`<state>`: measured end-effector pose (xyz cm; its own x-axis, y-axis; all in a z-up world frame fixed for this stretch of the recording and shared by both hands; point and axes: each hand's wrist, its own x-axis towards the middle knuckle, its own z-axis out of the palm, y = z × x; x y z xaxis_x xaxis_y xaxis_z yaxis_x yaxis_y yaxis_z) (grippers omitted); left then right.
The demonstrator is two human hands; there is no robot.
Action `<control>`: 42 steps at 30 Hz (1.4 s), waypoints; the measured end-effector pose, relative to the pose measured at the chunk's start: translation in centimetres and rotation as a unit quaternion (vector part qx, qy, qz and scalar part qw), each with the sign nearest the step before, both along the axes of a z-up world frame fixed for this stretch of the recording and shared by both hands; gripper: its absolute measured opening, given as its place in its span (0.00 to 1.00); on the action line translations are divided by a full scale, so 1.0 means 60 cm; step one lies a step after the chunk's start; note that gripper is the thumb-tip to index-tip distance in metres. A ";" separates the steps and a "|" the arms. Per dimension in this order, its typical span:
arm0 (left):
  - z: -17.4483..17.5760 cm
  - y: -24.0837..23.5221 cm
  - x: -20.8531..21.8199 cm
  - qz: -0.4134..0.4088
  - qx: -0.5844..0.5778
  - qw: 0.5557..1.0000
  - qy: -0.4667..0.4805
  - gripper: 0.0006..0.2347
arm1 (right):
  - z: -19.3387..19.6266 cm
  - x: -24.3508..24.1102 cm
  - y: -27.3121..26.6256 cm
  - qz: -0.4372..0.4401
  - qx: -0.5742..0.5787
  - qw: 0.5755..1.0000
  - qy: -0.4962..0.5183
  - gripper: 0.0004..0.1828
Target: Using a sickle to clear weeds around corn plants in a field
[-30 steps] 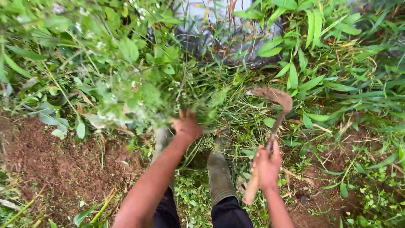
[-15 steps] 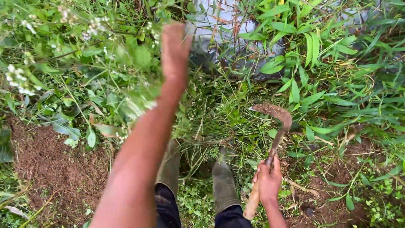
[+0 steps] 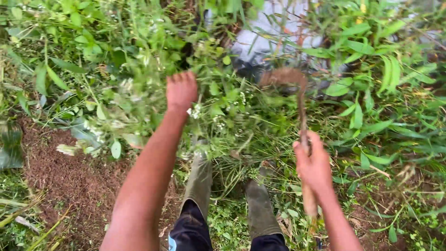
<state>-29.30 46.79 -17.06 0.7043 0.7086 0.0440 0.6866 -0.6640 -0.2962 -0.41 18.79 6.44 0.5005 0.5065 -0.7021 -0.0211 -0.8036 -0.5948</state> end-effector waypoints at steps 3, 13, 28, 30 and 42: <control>0.000 -0.009 0.006 0.014 -0.029 0.999 -0.007 0.08 | -0.006 -0.024 0.114 -0.054 0.174 0.981 -0.063 0.12; -0.039 -0.028 -0.042 -0.007 -0.305 0.948 0.089 0.12 | -0.236 -0.232 0.143 0.217 -0.156 0.964 0.017 0.25; 0.180 -0.044 -0.088 0.028 -0.466 0.861 0.201 0.13 | -0.241 -0.216 -0.008 0.322 -0.196 0.926 -0.036 0.35; 0.157 -0.100 -0.090 0.053 -0.485 0.858 0.158 0.12 | -0.260 -0.196 -0.037 0.276 -0.219 0.935 -0.031 0.26; 0.158 -0.191 -0.095 0.309 -0.567 0.761 0.059 0.20 | -0.084 -0.145 0.206 0.146 0.066 0.973 -0.163 0.07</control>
<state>-34.97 35.31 -7.56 0.1729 0.4417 -0.8803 0.9846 -0.1001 0.1431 -9.14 31.13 1.40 0.5077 0.7357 -0.4484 0.4043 -0.6630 -0.6301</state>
